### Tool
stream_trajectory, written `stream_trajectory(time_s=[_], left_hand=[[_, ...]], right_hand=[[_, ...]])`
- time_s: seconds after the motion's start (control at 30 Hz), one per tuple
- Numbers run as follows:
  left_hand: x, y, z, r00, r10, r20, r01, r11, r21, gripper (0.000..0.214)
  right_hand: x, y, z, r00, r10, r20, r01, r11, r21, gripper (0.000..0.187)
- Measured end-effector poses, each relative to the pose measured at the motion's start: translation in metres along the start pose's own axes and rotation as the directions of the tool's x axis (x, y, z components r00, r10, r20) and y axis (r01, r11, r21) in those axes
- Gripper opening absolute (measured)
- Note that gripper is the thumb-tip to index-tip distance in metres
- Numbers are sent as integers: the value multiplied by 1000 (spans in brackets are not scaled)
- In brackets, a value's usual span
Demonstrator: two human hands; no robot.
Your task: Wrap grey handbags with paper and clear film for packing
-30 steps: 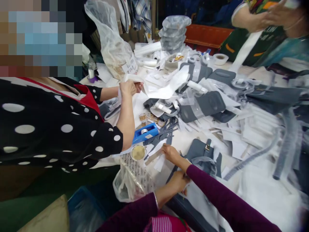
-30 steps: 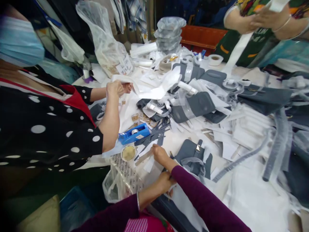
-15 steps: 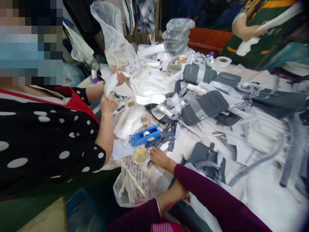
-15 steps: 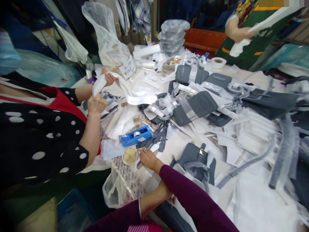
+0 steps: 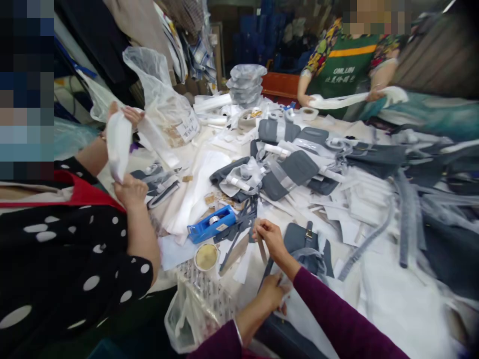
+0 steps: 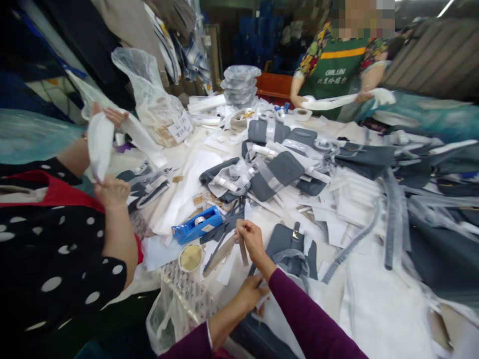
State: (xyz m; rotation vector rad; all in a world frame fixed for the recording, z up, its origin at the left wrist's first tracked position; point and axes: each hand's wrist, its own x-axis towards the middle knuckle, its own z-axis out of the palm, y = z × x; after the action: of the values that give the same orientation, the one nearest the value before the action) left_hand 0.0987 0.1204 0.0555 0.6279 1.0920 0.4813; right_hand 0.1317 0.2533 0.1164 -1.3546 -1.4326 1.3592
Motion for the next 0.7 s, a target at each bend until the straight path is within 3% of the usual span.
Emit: stream_trajectory(time_s=[0.1, 0.2, 0.4, 0.57, 0.7], left_hand=[[-1, 5, -1, 1000, 23, -3, -22, 994, 110, 26], [-2, 13, -2, 998, 41, 42, -47, 987, 153, 34], [-9, 22, -2, 995, 61, 75, -74, 981, 178, 51], [-9, 24, -2, 994, 58, 95, -76, 977, 200, 55], [-9, 26, -2, 993, 57, 99, -76, 976, 206, 56]], right_hand=[[-17, -7, -34, 985, 127, -118, -105, 978, 180, 29], [-44, -10, -60, 961, 227, -161, -166, 933, 320, 30], [-117, -5, -99, 933, 358, -43, -286, 808, 515, 22], [-165, -1, -119, 906, 424, 16, -343, 710, 614, 28], [-178, 1, -118, 900, 436, -20, -308, 668, 678, 30]])
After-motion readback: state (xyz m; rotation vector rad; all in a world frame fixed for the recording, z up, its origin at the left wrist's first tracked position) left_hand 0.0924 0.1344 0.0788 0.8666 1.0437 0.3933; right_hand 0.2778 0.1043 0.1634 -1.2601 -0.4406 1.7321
